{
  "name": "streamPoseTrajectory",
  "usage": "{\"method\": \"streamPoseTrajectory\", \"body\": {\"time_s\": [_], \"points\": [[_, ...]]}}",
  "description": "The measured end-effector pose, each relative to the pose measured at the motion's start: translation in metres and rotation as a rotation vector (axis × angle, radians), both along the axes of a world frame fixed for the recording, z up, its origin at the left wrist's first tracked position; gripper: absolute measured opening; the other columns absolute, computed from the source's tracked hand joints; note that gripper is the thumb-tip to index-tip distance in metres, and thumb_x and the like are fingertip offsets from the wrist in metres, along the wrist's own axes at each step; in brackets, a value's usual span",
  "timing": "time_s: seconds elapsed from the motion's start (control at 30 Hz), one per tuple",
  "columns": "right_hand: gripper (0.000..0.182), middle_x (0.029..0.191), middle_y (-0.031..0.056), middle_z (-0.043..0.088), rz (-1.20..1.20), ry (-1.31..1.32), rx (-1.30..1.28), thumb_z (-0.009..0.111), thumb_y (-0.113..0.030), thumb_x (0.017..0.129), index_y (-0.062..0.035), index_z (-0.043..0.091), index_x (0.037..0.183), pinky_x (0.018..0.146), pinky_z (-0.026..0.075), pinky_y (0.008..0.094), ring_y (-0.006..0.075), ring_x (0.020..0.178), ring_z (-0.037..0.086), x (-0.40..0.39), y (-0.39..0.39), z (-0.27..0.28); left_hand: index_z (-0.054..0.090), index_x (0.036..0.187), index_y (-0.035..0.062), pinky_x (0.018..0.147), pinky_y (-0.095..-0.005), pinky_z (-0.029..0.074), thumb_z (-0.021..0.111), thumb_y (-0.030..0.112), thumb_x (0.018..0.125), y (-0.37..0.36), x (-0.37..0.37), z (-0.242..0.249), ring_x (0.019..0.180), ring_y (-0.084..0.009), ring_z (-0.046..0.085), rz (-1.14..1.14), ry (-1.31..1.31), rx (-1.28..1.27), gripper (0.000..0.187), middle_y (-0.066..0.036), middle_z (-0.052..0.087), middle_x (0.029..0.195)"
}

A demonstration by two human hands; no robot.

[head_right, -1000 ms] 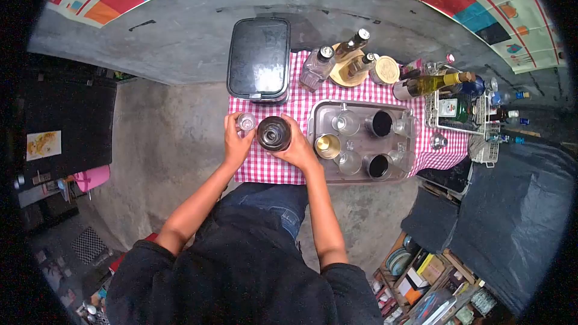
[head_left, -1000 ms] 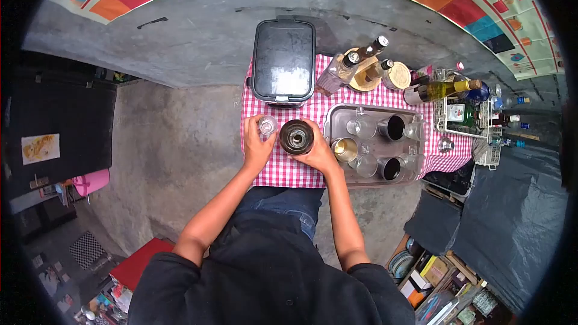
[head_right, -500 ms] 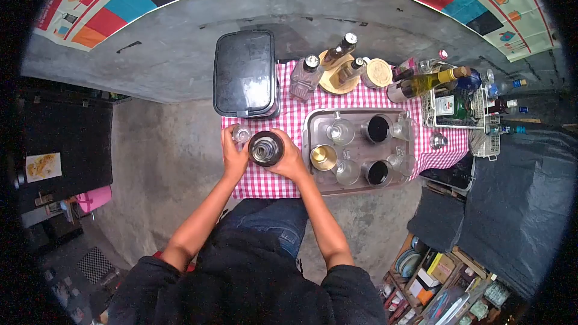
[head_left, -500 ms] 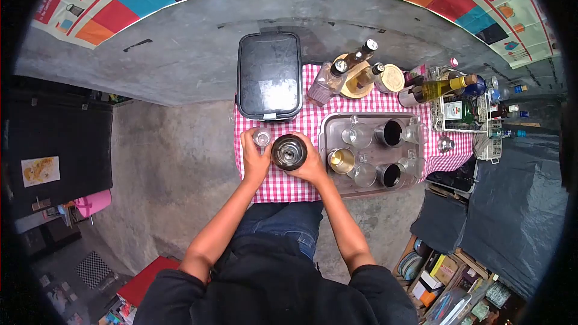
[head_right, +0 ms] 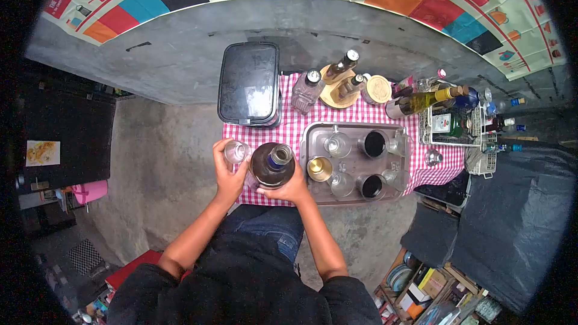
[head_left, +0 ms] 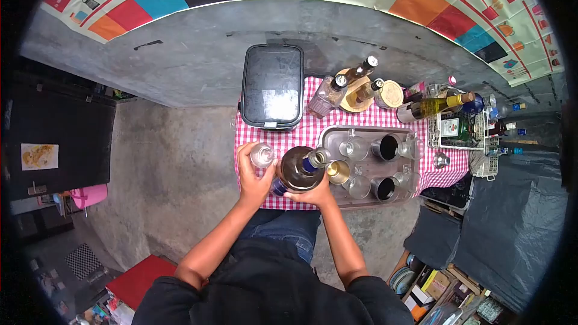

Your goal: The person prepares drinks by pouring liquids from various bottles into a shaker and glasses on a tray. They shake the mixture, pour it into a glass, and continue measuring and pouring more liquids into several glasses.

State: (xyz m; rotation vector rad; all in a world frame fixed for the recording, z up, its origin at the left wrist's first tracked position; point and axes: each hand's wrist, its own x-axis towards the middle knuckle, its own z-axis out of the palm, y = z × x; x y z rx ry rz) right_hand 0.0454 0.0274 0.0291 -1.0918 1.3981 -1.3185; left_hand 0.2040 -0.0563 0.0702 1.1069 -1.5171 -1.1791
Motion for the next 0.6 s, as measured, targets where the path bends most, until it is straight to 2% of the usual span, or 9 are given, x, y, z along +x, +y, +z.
{"method": "streamPoseTrajectory", "body": {"time_s": [0.03, 0.1, 0.17, 0.27, 0.37, 0.43, 0.5, 0.6], "points": [[0.105, 0.122, 0.0145, 0.062, -0.026, -0.094, -0.029, 0.098, -0.032, 0.047, 0.0022, 0.045, 0.131, 0.100, 0.049, 0.0395, 0.0239, 0.114, 0.062, 0.000, -0.001, 0.019, 0.039, 0.133, 0.0009, 0.104, -0.0333, 0.040, 0.066, -0.007, 0.084, 0.003, -0.004, 0.014, 0.120, -0.0200, 0.047, 0.003, 0.004, -0.005, 0.056, -0.009, 0.039, 0.125], [0.106, 0.123, 0.0138, 0.062, -0.040, -0.056, -0.107, 0.099, -0.032, 0.046, 0.0024, 0.045, 0.131, 0.100, 0.049, 0.0391, 0.0233, 0.114, 0.062, -0.005, 0.002, 0.025, 0.039, 0.133, 0.0015, 0.104, -0.0335, 0.039, 0.067, -0.005, 0.083, 0.006, -0.011, 0.039, 0.119, -0.0197, 0.046, 0.029, 0.027, -0.081, 0.057, -0.010, 0.039, 0.125], [0.108, 0.124, 0.0128, 0.061, 0.043, -0.093, -0.044, 0.099, -0.029, 0.045, 0.0025, 0.044, 0.133, 0.101, 0.048, 0.0385, 0.0230, 0.113, 0.061, -0.016, 0.006, 0.039, 0.039, 0.133, 0.0016, 0.104, -0.0337, 0.038, 0.068, -0.002, 0.083, 0.009, -0.019, 0.058, 0.118, -0.0195, 0.046, 0.047, 0.055, -0.106, 0.058, -0.010, 0.039, 0.125], [0.106, 0.124, 0.0120, 0.060, 0.019, -0.225, -0.157, 0.097, -0.025, 0.046, 0.0025, 0.043, 0.133, 0.101, 0.048, 0.0383, 0.0233, 0.113, 0.061, -0.023, 0.004, 0.058, 0.038, 0.133, 0.0008, 0.101, -0.0359, 0.041, 0.068, 0.005, 0.086, 0.013, -0.033, 0.077, 0.115, -0.0218, 0.051, 0.068, 0.223, -0.158, 0.055, -0.011, 0.041, 0.124], [0.106, 0.125, 0.0116, 0.060, -0.048, -0.295, -0.228, 0.094, -0.024, 0.048, 0.0022, 0.042, 0.136, 0.103, 0.046, 0.0392, 0.0239, 0.115, 0.059, -0.031, 0.004, 0.077, 0.038, 0.132, 0.0003, 0.099, -0.0365, 0.043, 0.068, 0.007, 0.087, 0.013, -0.051, 0.106, 0.113, -0.0225, 0.054, 0.069, 0.256, -0.250, 0.054, -0.011, 0.041, 0.122], [0.107, 0.128, 0.0119, 0.059, -0.097, -0.408, -0.242, 0.093, -0.025, 0.048, 0.0021, 0.042, 0.138, 0.103, 0.046, 0.0393, 0.0246, 0.117, 0.058, -0.037, 0.005, 0.087, 0.038, 0.131, 0.0000, 0.100, -0.0364, 0.042, 0.068, 0.008, 0.086, 0.015, -0.060, 0.116, 0.114, -0.0221, 0.052, 0.080, 0.243, -0.284, 0.055, -0.012, 0.041, 0.122], [0.106, 0.132, 0.0126, 0.055, -0.080, -0.411, -0.251, 0.091, -0.027, 0.051, 0.0024, 0.039, 0.140, 0.105, 0.043, 0.0396, 0.0253, 0.121, 0.055, -0.049, 0.005, 0.103, 0.038, 0.132, 0.0002, 0.102, -0.0367, 0.039, 0.069, 0.008, 0.086, 0.019, -0.070, 0.125, 0.115, -0.0216, 0.050, 0.100, 0.191, -0.308, 0.055, -0.011, 0.042, 0.122], [0.105, 0.131, 0.0120, 0.054, -0.055, -0.435, -0.286, 0.089, -0.028, 0.054, 0.0021, 0.037, 0.140, 0.105, 0.042, 0.0392, 0.0253, 0.120, 0.054, -0.070, 0.008, 0.117, 0.040, 0.132, -0.0002, 0.103, -0.0360, 0.038, 0.070, 0.009, 0.085, 0.030, -0.088, 0.141, 0.117, -0.0205, 0.047, 0.100, 0.243, -0.273, 0.057, -0.011, 0.042, 0.123]]}}
